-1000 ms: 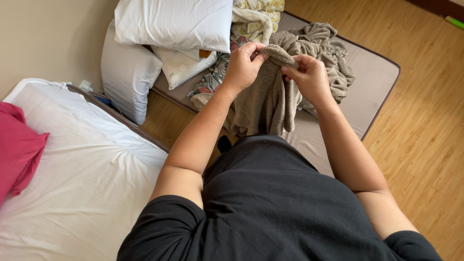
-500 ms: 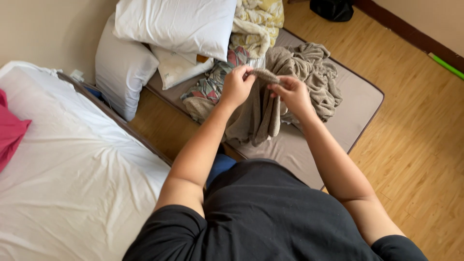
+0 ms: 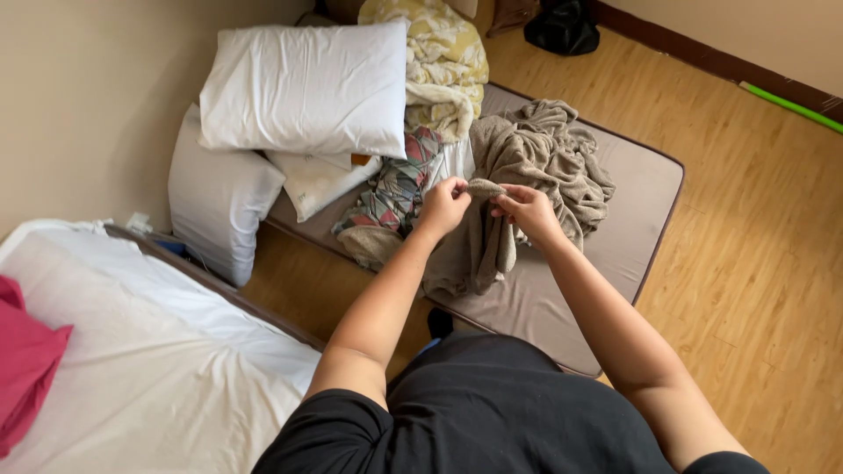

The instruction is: The person opens a wooden drawer to retrieve a folded white cloth, then moves to a mattress on the floor to pick up a yellow and white patterned blanket. They unfold the blanket and spread it out on a white bedsheet, smoothing the fabric with their hands.

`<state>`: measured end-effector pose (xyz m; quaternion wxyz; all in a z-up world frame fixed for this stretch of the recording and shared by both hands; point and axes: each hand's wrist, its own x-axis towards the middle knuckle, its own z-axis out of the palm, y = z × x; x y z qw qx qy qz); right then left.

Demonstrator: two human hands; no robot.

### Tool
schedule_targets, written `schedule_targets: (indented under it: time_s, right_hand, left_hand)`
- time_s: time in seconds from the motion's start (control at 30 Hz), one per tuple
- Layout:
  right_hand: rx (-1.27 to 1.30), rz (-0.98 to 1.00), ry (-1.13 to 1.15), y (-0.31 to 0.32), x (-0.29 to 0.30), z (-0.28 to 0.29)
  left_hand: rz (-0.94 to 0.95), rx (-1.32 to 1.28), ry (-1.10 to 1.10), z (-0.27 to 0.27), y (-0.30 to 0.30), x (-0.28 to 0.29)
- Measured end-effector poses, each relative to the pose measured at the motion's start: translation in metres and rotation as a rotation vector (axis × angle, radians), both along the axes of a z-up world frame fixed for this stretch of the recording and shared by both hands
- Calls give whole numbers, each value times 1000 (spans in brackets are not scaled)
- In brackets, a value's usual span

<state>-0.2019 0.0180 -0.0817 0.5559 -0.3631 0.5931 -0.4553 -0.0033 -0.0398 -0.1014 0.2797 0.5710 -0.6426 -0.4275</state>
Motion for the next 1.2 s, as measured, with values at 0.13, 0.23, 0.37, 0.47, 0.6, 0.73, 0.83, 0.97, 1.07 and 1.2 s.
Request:
schedule_targets:
  time_s: [0.13,0.23,0.37,0.47,0.6,0.73,0.83,0.97,1.07,1.2]
  right_hand:
    - [28,-22,4,9,5,21]
    - [-45,0,-38,11,2,27]
    - [-79,12,-41,11,-10,37]
    - [-84,29,-40,22,-23,34]
    - [-103,68,-45,39,-55,37]
    - [-87,93,-66,61,-95,33]
    - [-74,105,-115,79,-124,36]
    - [-18,114,-173,110,-156,28]
    - [15,116,-238,124,-175,31]
    - [45,68,-337,135,-193,22]
  left_hand:
    - [-51,65,38,18,8,5]
    - [-46,59,146,38,18,2]
    - [-116,38,125,58,27,-8]
    - [-103,28,116,54,36,-23]
    - [-61,36,104,72,57,-55]
    - [9,-8,169,62,86,-93]
    - [59,-35,190,70,109,-119]
    - [149,-103,246,75,139,-141]
    - [204,-116,246,75,147,-149]
    - [235,-115,250,70,150,-161]
